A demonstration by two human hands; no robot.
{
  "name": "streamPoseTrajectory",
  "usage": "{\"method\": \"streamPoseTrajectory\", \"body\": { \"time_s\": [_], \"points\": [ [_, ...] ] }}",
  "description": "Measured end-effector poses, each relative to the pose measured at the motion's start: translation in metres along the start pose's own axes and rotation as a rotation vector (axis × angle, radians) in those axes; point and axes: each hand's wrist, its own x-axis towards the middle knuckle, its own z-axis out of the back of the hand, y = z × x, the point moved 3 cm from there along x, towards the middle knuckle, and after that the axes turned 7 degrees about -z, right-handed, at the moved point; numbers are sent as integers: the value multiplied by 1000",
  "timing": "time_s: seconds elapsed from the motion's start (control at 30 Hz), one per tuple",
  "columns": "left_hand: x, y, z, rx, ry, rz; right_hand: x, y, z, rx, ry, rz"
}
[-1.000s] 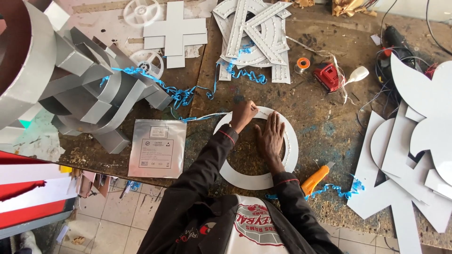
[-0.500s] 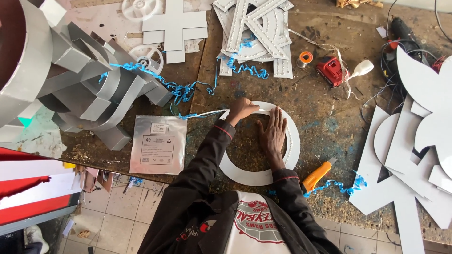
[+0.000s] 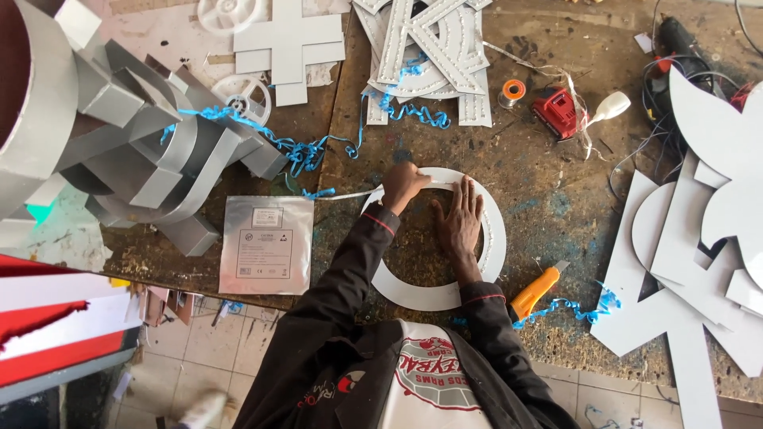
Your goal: The person assembles LED light strips onto white acrylic letter cutouts. They use a utility knife to cut the strips to size and then carefully place and press the strips onto the edges of the letters, including a 'Y' shape and a circular 'O' shape.
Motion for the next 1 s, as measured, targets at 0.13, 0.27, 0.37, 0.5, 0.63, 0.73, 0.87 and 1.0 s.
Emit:
{"method": "streamPoseTrajectory", "body": {
  "time_s": [0.13, 0.27, 0.37, 0.5, 0.63, 0.73, 0.87, 1.0],
  "points": [
    [-2, -1, -1, 2, -59, -51, 0, 0, 2, -14, -6, -1],
    [-7, -14, 6, -5, -93, -41, 3, -5, -6, -3, 0, 2],
    [-7, -12, 3, -26, -118, -54, 5, -5, -9, -5, -7, 4],
    [-10, 11, -15, -11, -156, -66, 1, -3, -10, -56, -1, 23],
    [-17, 7, -20, -23, -210, -33, 5, -12, -22, -55, 15, 43],
    [-20, 2, -23, -42, -241, -33, 4, -9, -33, -120, -43, 62],
    [-9, 7, -26, 53, -253, -23, 3, 11, -33, -232, -96, 119],
    [-7, 4, -19, -76, -269, -110, 2, 15, -25, -178, -7, 115]
  ]
}}
